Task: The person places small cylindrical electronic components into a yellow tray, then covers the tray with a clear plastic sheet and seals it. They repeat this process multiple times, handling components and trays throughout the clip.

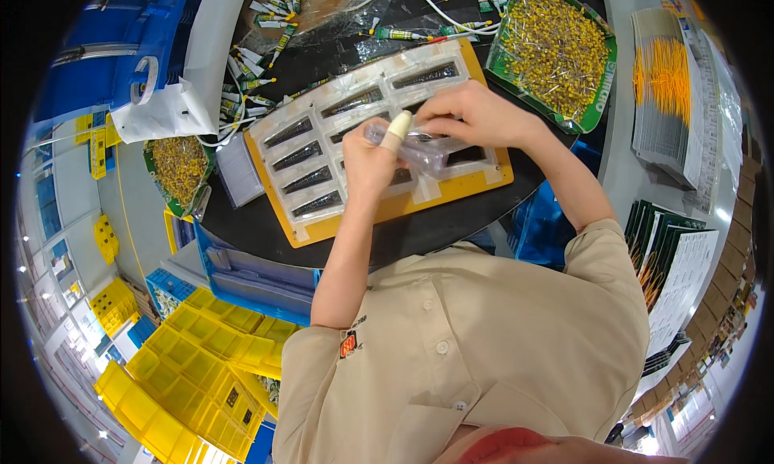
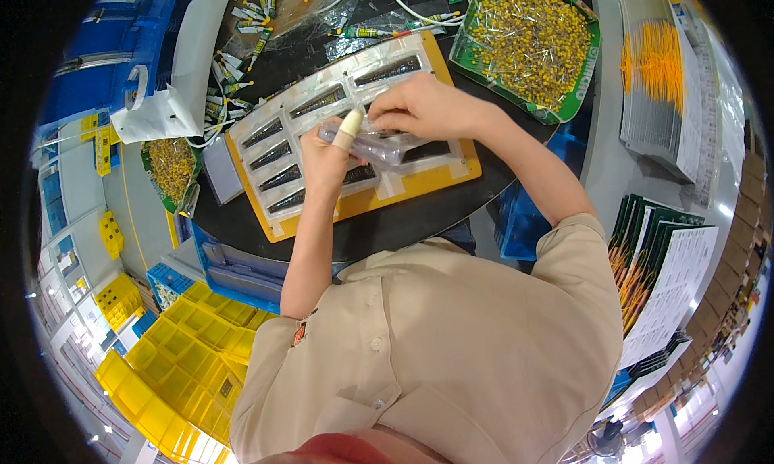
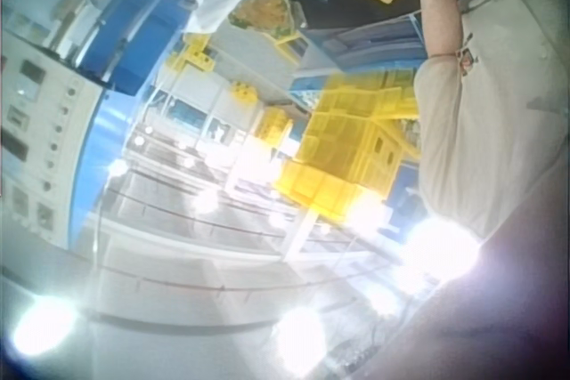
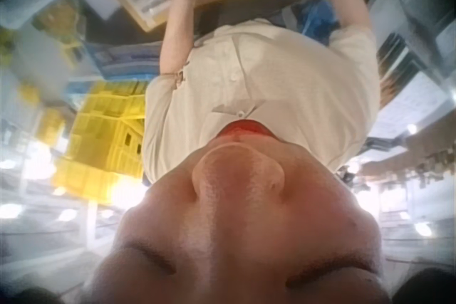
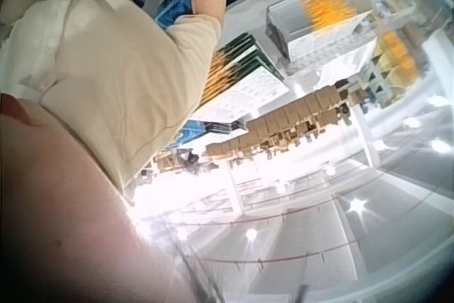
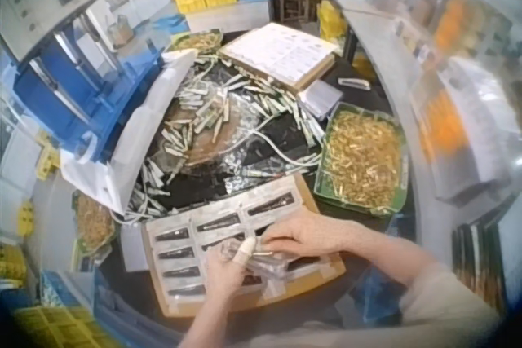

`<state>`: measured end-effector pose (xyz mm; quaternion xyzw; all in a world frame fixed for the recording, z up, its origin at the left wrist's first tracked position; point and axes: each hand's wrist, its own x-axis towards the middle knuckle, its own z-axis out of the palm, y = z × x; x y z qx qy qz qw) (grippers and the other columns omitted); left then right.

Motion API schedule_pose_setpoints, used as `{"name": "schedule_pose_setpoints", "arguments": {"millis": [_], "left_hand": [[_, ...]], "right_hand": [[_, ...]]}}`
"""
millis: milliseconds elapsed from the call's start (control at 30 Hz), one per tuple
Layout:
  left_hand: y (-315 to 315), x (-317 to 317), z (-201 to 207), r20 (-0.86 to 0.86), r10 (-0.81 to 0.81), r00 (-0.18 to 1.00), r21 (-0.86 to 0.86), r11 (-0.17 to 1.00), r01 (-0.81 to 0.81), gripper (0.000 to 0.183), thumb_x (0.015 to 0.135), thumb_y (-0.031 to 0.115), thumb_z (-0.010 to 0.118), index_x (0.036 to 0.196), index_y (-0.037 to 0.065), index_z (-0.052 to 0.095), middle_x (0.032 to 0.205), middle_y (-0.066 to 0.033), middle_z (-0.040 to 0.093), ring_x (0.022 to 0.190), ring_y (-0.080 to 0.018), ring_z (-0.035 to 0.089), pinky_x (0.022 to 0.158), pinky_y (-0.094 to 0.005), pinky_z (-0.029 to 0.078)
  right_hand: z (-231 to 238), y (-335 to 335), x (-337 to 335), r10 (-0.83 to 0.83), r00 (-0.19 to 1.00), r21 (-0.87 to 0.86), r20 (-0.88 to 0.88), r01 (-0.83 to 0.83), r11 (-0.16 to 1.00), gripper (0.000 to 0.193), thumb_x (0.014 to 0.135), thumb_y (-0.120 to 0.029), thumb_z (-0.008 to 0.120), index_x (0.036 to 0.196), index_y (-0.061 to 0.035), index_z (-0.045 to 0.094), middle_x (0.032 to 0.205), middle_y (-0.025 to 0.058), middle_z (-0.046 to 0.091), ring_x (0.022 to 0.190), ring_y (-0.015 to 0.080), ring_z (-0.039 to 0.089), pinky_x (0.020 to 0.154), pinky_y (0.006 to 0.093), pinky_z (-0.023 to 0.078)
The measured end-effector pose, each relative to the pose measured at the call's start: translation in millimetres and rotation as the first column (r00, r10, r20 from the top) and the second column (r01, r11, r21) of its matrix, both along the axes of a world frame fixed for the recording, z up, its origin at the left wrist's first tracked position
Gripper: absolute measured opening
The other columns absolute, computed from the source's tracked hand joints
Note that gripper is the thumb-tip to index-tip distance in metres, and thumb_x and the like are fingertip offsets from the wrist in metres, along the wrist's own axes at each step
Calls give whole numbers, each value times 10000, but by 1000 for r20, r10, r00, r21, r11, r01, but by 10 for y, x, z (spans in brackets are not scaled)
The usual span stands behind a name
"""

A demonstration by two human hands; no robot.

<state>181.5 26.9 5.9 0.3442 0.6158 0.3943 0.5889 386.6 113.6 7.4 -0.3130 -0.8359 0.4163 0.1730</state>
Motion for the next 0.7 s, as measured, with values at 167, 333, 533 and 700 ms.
{"name": "schedule_pose_setpoints", "arguments": {"millis": [167,333,533,700], "left_hand": [[-201,77,92,42,-367,929,-7,930,368,246,891,219,747,912,-19,688,824,-106,703,630,-129,652,563,-275,518],[-274,22,50,-34,-135,990,-56,989,133,224,902,197,731,905,-22,688,781,-98,708,607,-138,648,539,-254,498],[-488,72,-29,-52,-268,962,59,961,271,215,891,155,733,896,-51,673,758,-105,708,584,-141,646,535,-262,519],[-530,19,124,47,-304,952,-103,946,307,281,928,219,712,872,-53,671,706,-93,697,568,-131,644,513,-268,512]], "right_hand": [[8,-147,17,-375,910,614,179,195,765,170,838,-131,690,961,-32,627,1019,108,593,1025,333,563,911,415,464],[3,-379,92,156,986,-147,63,-145,978,214,863,-140,667,1036,-17,642,968,118,595,989,343,572,865,420,487],[86,-604,58,-258,965,486,52,202,850,205,869,-140,676,1032,-22,634,937,129,588,953,355,576,843,429,481],[85,-862,137,-19,999,64,30,17,998,146,841,-112,706,944,-43,630,857,131,585,926,330,601,821,399,490]]}}
